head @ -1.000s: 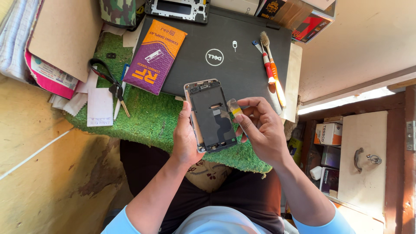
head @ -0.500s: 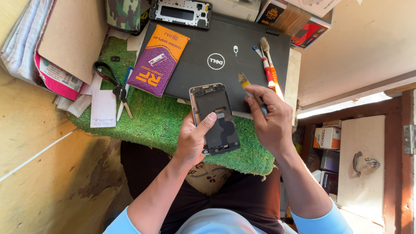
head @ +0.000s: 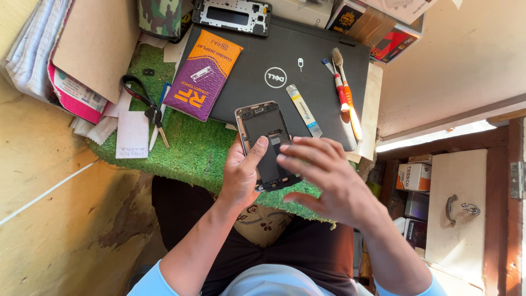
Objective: The person removes the motherboard from a smartphone using a utility knife, then uses a screwdriver to unscrew and remove a small component. They clean the component with a toothbrush and handle a ribbon cable.
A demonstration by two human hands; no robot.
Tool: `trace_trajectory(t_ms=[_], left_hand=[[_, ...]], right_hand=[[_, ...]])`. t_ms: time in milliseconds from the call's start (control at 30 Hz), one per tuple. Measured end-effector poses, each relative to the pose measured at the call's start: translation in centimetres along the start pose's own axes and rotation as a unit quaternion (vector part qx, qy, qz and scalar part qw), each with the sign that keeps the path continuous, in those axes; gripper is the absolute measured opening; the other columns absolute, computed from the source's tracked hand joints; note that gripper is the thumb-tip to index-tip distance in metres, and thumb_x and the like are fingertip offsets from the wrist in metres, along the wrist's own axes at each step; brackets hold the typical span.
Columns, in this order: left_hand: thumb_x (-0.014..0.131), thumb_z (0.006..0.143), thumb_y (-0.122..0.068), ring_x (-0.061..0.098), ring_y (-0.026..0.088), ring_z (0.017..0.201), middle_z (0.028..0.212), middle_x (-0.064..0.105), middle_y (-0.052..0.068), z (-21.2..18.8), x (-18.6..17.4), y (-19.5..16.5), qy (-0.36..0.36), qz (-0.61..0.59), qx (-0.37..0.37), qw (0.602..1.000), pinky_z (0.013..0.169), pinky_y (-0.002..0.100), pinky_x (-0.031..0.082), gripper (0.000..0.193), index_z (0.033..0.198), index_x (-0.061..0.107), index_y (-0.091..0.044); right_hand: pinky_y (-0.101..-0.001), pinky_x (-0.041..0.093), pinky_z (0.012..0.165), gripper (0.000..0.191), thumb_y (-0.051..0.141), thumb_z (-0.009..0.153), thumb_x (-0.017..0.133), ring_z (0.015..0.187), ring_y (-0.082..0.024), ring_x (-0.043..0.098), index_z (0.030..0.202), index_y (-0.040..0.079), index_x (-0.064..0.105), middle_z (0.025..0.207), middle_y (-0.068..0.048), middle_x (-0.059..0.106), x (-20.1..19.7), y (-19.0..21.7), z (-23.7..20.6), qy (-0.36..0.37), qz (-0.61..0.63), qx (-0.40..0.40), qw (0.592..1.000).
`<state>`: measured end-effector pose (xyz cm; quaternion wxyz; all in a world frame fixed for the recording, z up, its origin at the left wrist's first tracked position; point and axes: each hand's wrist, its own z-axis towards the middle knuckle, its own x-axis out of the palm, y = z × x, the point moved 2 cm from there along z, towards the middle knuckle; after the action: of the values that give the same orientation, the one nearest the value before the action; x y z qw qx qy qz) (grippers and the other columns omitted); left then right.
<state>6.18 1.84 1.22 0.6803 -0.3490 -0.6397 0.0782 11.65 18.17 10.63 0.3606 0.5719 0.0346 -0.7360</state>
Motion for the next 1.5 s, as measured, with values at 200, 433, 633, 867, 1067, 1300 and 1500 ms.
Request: trace_trajectory(t_ms=[200, 433, 633, 867, 1067, 1300, 1500], left_hand=[[0.053, 0.110, -0.036, 0.071, 0.020, 0.101, 0.118, 0.070, 0.015, -0.1, 0.1, -0.3, 0.032, 0.026, 0.009, 0.999, 0.088, 0.036, 0.061, 0.043, 0.134, 0.053, -0.001], [0.044, 0.104, -0.057, 0.074, 0.027, 0.102, 0.114, 0.068, 0.021, 0.1, 0.0, -0.3, 0.038, 0.010, -0.014, 0.999, 0.089, 0.043, 0.065, 0.063, 0.136, 0.048, -0.003], [0.053, 0.105, -0.048, 0.071, 0.029, 0.107, 0.124, 0.065, 0.024, 0.0, 0.1, -0.4, 0.043, 0.059, 0.034, 0.997, 0.090, 0.046, 0.064, 0.058, 0.141, 0.047, -0.003], [0.053, 0.106, -0.041, 0.072, 0.028, 0.104, 0.125, 0.065, 0.026, 0.0, 0.5, -0.9, 0.012, 0.046, 0.050, 0.998, 0.089, 0.046, 0.063, 0.052, 0.142, 0.045, -0.005], [0.049, 0.107, -0.043, 0.072, 0.030, 0.102, 0.124, 0.065, 0.027, 0.0, 0.6, -2.3, 0.013, 0.069, 0.064, 0.995, 0.087, 0.046, 0.063, 0.054, 0.143, 0.045, -0.002], [0.030, 0.108, -0.059, 0.072, 0.030, 0.103, 0.124, 0.067, 0.028, -0.4, 0.4, -3.8, 0.039, 0.085, 0.049, 0.994, 0.088, 0.045, 0.063, 0.077, 0.142, 0.050, 0.006], [0.026, 0.109, -0.057, 0.072, 0.030, 0.104, 0.125, 0.066, 0.028, -1.0, 0.6, -3.4, 0.056, 0.054, 0.014, 0.997, 0.091, 0.045, 0.063, 0.076, 0.145, 0.049, 0.005]], right_hand=[[-0.0411, 0.053, 0.098, 0.037, 0.018, 0.082, 0.085, 0.119, -0.023, 0.065, 0.118, 0.014, 0.076, 0.128, -0.002, 0.070, 1.0, -0.1, -0.8, -0.036, -0.055, -0.067, 0.996], [-0.0331, 0.064, 0.084, 0.025, 0.001, 0.090, 0.077, 0.100, -0.019, 0.076, 0.114, 0.004, 0.073, 0.108, -0.011, 0.076, 1.7, -1.7, -2.2, -0.232, 0.067, 0.045, 0.969], [-0.0337, 0.067, 0.082, 0.029, -0.004, 0.098, 0.070, 0.090, -0.014, 0.073, 0.126, -0.006, 0.061, 0.101, -0.012, 0.071, 3.1, -4.0, -3.2, -0.334, 0.415, 0.254, 0.807], [-0.0362, 0.065, 0.088, 0.062, -0.009, 0.097, 0.066, 0.099, -0.017, 0.071, 0.153, 0.001, 0.041, 0.104, -0.011, 0.067, 2.2, -4.2, -3.0, -0.310, 0.548, 0.253, 0.735], [-0.0389, 0.065, 0.086, 0.058, -0.008, 0.091, 0.068, 0.102, -0.018, 0.071, 0.144, -0.004, 0.042, 0.112, -0.012, 0.067, 2.4, -4.1, -3.9, -0.292, 0.552, 0.293, 0.724], [-0.0369, 0.066, 0.077, 0.050, -0.004, 0.095, 0.069, 0.093, -0.016, 0.070, 0.138, -0.003, 0.045, 0.105, -0.015, 0.066, 3.5, -4.5, -5.4, -0.260, 0.518, 0.347, 0.737], [-0.0318, 0.064, 0.084, 0.060, -0.005, 0.090, 0.071, 0.097, -0.017, 0.071, 0.142, -0.005, 0.041, 0.109, -0.017, 0.068, 4.9, -4.0, -3.9, -0.238, 0.558, 0.357, 0.710]])
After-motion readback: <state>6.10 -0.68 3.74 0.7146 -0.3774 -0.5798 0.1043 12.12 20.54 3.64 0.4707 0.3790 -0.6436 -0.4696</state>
